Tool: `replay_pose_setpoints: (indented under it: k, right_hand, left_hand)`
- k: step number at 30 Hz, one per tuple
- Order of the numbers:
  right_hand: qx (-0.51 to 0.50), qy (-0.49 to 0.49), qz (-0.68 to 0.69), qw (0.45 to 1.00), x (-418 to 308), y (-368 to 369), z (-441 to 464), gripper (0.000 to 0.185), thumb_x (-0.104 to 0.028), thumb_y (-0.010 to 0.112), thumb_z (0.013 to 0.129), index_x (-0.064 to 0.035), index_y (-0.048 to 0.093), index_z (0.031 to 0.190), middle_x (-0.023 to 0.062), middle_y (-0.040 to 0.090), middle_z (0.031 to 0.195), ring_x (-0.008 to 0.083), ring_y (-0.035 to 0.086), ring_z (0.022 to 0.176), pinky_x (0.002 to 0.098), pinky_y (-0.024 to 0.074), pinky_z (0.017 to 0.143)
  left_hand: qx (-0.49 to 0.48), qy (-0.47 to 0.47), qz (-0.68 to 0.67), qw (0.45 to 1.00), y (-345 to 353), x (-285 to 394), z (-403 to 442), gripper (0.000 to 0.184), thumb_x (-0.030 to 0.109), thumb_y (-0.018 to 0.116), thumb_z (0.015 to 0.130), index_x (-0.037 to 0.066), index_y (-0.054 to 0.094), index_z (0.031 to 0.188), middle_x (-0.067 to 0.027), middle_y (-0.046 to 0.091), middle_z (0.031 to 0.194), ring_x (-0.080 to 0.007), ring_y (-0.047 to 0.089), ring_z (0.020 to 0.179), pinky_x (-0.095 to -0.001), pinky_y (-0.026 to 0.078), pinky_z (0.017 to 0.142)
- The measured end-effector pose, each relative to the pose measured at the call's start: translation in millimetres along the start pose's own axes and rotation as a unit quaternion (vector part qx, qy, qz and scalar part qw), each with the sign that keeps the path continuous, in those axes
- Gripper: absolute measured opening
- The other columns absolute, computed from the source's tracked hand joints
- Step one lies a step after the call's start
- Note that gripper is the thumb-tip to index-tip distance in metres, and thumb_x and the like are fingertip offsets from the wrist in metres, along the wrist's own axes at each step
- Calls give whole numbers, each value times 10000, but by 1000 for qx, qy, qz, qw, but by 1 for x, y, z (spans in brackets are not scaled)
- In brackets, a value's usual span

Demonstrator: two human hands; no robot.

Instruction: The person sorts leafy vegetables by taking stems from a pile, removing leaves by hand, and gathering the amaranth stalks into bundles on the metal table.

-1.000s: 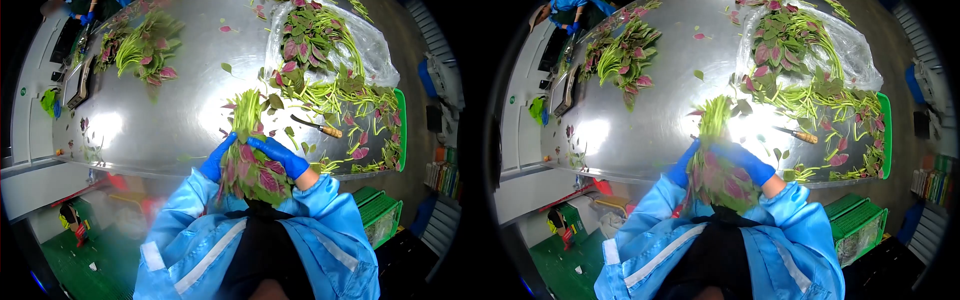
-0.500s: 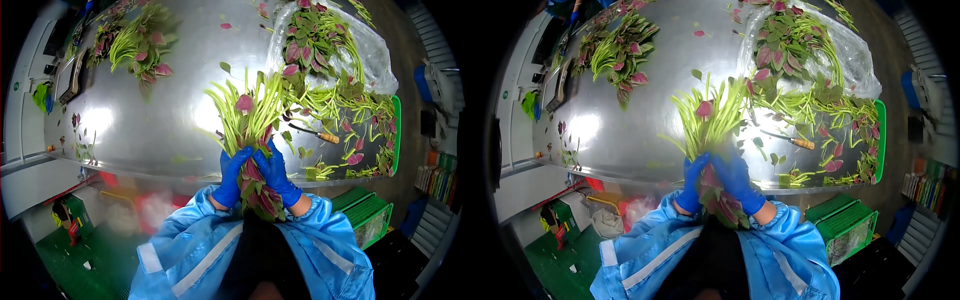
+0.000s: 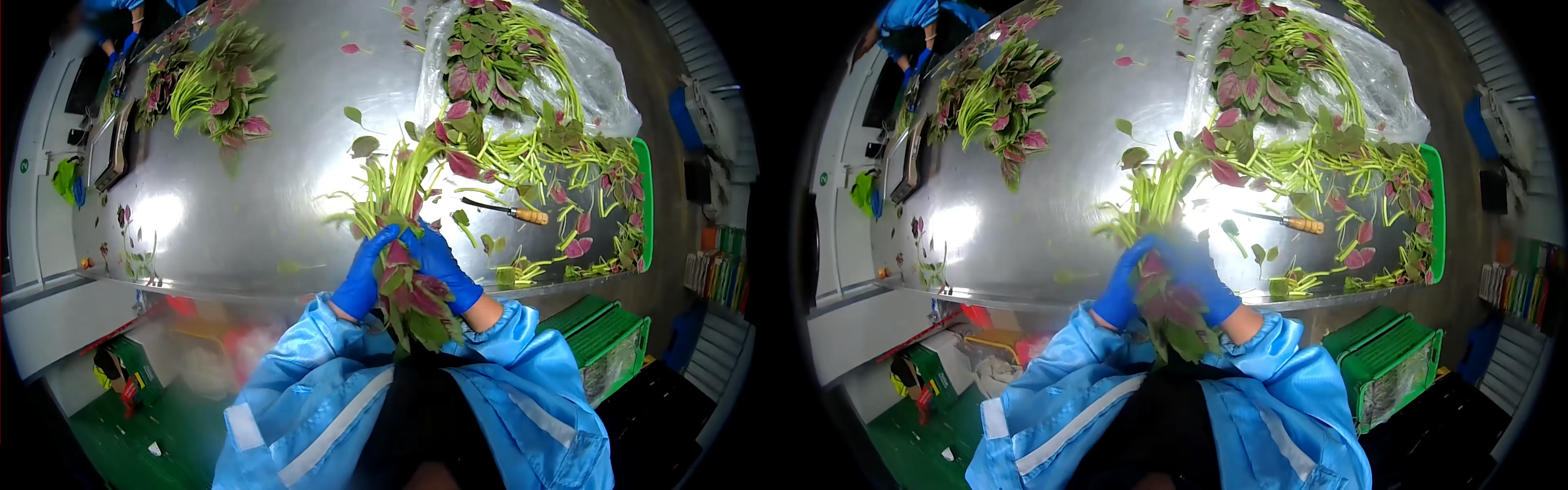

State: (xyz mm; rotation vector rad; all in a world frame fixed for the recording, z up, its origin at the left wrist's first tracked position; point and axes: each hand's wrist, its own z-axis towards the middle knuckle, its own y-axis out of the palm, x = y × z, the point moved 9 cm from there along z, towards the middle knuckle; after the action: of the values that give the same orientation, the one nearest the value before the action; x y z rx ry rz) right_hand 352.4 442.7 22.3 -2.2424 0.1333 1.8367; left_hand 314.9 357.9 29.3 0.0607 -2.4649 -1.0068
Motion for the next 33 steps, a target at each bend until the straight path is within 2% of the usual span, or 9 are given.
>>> replay_pose_setpoints:
  k: [3, 8, 10, 15, 18, 20, 22, 24, 33]
  right_hand:
    - [147, -106, -217, 959, -81, -24, 17, 500, -267, 631, 866, -22, 500, 1281, 194, 462, 1331, 346, 512, 1155, 389, 418, 960]
    - [188, -185, 148, 953, -129, -9, 25, 603, -198, 677, 829, 1, 430, 1343, 187, 493, 1310, 298, 487, 1206, 399, 379, 1016]
    - [115, -254, -124, 952, -137, 10, 3, 598, -167, 674, 835, 5, 412, 1344, 167, 507, 1307, 271, 520, 1178, 384, 404, 995]
    - [49, 54, 408, 910, 36, 2, -56, 484, -323, 514, 956, -46, 444, 1346, 149, 504, 1338, 282, 510, 1207, 423, 403, 1028]
    - [98, 151, 724, 666, 9, -28, -76, 456, -326, 449, 986, -63, 443, 1358, 110, 613, 1183, 236, 605, 1048, 385, 477, 942]
    - [136, 177, 659, 718, 26, -68, -77, 400, -336, 425, 996, -90, 503, 1301, -45, 429, 554, 100, 434, 500, 234, 414, 515]
    - [69, 194, 635, 745, 55, -94, -73, 344, -339, 424, 998, -96, 557, 1202, -58, 337, 531, 72, 356, 480, 227, 336, 475]
    - [275, 192, 436, 835, 46, -162, -61, 322, -349, 432, 996, -88, 580, 1113, -64, 349, 566, 57, 344, 489, 218, 320, 465]
    - [-52, -90, -20, 994, -42, -160, -26, 699, -276, 692, 827, -60, 385, 1417, 128, 492, 1370, 238, 449, 1265, 370, 335, 1052]
  left_hand:
    - [-47, 25, 48, 997, 21, 37, -1, 507, 131, 591, 861, 28, 443, 1334, -131, 609, 1148, -230, 623, 995, -334, 513, 872]
    - [-163, 70, 288, 941, 22, 105, -1, 753, 34, 640, 718, 2, 337, 1406, -159, 546, 1267, -265, 553, 1148, -357, 467, 972]
    - [-155, 7, 323, 934, 30, 120, -30, 825, -74, 662, 658, -3, 333, 1411, -130, 514, 1314, -239, 510, 1205, -341, 431, 1006]
    - [-142, -162, 362, 907, -14, 63, -82, 993, -153, 649, 611, 87, 229, 1479, -112, 397, 1435, -234, 357, 1346, -340, 392, 1058]
    - [-170, -200, 391, 882, -30, 2, -91, 1046, -142, 693, 612, 101, 184, 1493, -106, 393, 1438, -227, 370, 1333, -343, 394, 1047]
    - [-214, -195, 450, 845, -35, -24, -88, 1063, -127, 728, 616, 94, 170, 1493, -104, 411, 1425, -224, 401, 1309, -339, 405, 1029]
    - [-211, -193, 459, 841, -36, -33, -93, 1066, -119, 747, 620, 87, 167, 1490, -104, 426, 1411, -222, 421, 1292, -337, 412, 1018]
    - [-165, -193, 423, 870, -32, -30, -97, 1054, -119, 751, 625, 79, 174, 1484, -108, 437, 1396, -222, 429, 1282, -335, 416, 1015]
    - [-111, -137, 322, 930, -17, -19, -107, 921, -174, 665, 614, 50, 300, 1430, -177, 440, 1370, -338, 438, 1267, -443, 470, 986]
